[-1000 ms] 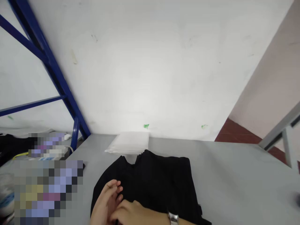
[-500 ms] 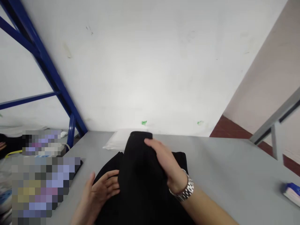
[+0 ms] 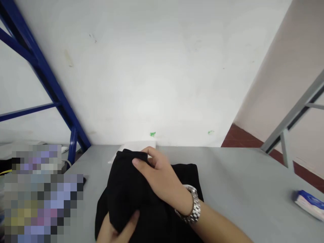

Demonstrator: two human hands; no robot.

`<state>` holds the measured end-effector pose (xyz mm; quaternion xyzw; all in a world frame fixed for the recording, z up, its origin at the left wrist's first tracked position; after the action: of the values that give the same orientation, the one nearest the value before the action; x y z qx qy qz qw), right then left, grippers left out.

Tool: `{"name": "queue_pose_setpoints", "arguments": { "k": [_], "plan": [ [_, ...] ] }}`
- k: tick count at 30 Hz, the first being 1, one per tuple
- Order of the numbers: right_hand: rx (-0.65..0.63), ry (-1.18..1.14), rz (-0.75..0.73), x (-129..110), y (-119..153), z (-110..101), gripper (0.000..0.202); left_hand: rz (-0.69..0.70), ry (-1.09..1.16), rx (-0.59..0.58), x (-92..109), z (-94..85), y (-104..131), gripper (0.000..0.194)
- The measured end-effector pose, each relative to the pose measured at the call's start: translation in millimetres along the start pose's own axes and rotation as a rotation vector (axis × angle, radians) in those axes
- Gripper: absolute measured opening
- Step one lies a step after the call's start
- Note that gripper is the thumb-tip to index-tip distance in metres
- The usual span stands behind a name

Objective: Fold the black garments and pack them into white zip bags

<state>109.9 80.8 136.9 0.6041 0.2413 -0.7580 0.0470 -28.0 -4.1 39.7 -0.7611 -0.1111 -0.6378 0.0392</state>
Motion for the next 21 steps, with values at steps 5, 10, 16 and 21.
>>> {"name": "queue_pose_setpoints", "arguments": {
  "k": [5,10,16,21],
  "plan": [
    [0.204,-0.12,0.022,-35.3,10.4,-19.2,0.022,0.009,-0.272,-0.05,8.4,-41.8,-36.2,0.027],
    [0.554,-0.023,0.105,-38.6,22.9,-43.9,0.024,-0.022,-0.32,0.257,-5.3,-58.3,-49.2,0.032],
    [0.403,0.104,0.124,-20.3,30.9,-72.9,0.045,-0.095,-0.429,0.063,-27.6,-54.6,-57.4,0.018],
    [0.39,0.328,0.192,-3.9,66.6,-111.6,0.054,-0.134,-0.172,-0.03,-15.3,-80.5,-44.6,0.02]
  ]
}}
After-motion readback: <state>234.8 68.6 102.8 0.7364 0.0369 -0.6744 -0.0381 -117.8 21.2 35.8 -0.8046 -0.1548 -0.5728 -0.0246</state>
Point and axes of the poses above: each hand's wrist, its own y-axis away from the middle knuckle, its own z-axis out of the palm, x = y × z, the point moved 1 cm from there along -y, towards the middle knuckle, and after that the axes turned 11 degrees about -z, right-handed, at the moved point
